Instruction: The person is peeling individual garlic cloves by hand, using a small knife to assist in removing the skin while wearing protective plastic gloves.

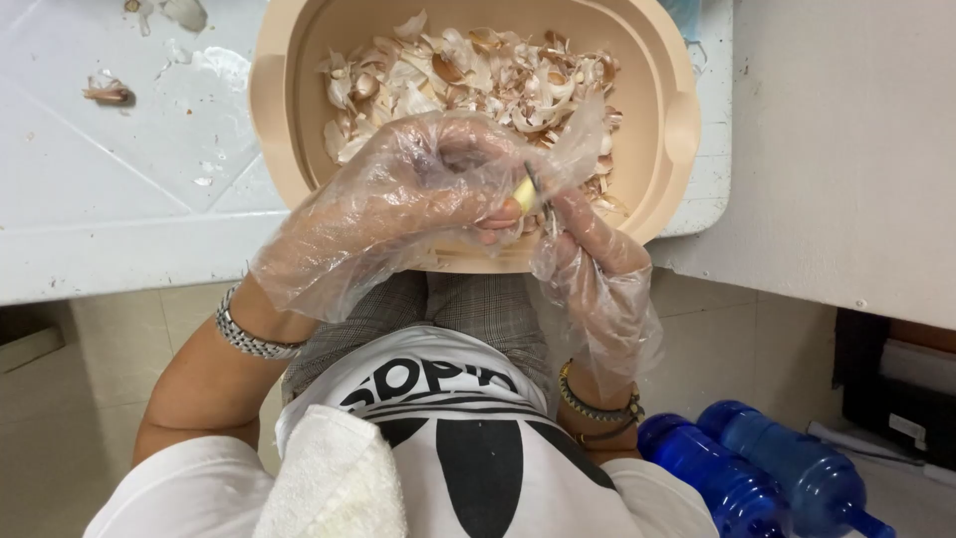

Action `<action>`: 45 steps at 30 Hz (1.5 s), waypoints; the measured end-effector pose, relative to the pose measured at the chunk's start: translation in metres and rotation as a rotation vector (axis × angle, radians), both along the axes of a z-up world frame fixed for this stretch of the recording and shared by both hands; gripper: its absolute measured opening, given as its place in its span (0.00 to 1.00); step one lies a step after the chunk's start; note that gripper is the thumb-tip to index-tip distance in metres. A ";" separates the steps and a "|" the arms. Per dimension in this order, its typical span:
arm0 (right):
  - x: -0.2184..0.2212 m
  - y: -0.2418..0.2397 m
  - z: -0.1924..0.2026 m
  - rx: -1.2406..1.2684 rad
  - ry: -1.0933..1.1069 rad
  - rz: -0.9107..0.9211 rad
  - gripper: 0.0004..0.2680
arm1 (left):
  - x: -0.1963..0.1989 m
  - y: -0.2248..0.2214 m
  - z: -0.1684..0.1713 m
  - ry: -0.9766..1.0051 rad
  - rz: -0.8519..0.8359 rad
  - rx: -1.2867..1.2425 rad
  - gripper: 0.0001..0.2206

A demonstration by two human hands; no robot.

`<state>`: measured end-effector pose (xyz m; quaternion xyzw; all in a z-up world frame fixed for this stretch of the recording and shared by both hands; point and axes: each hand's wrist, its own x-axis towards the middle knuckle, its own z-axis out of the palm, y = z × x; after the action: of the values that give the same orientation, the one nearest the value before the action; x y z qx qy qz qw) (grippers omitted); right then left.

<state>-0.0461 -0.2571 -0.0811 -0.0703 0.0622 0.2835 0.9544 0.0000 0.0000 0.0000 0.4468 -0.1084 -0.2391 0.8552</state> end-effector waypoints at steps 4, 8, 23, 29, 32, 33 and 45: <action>-0.008 0.024 0.022 -1.187 -0.814 -0.258 0.17 | 0.000 0.002 0.010 0.113 0.001 0.078 0.13; -0.012 0.016 0.013 -0.987 -0.502 -0.277 0.21 | 0.001 0.003 0.006 0.052 -0.011 0.078 0.16; -0.019 0.031 0.033 -1.537 -0.966 -0.327 0.13 | -0.004 0.005 0.021 -0.044 0.035 0.133 0.13; -0.013 0.027 0.018 -1.139 -0.799 -0.286 0.16 | -0.003 0.007 0.030 -0.093 0.016 0.201 0.08; -0.010 0.021 0.012 -0.930 -0.676 -0.258 0.19 | -0.003 0.007 0.028 -0.070 -0.012 0.185 0.11; -0.008 0.020 0.009 -0.959 -0.601 -0.290 0.20 | -0.002 0.008 0.027 -0.022 -0.028 0.166 0.17; -0.024 0.016 0.025 -1.168 -0.820 -0.195 0.21 | -0.006 0.010 0.019 0.043 -0.077 -0.069 0.19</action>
<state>-0.0696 -0.2414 -0.0565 -0.6640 -0.1536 0.0684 0.7286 -0.0056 0.0104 0.0192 0.4075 -0.1151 -0.2774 0.8624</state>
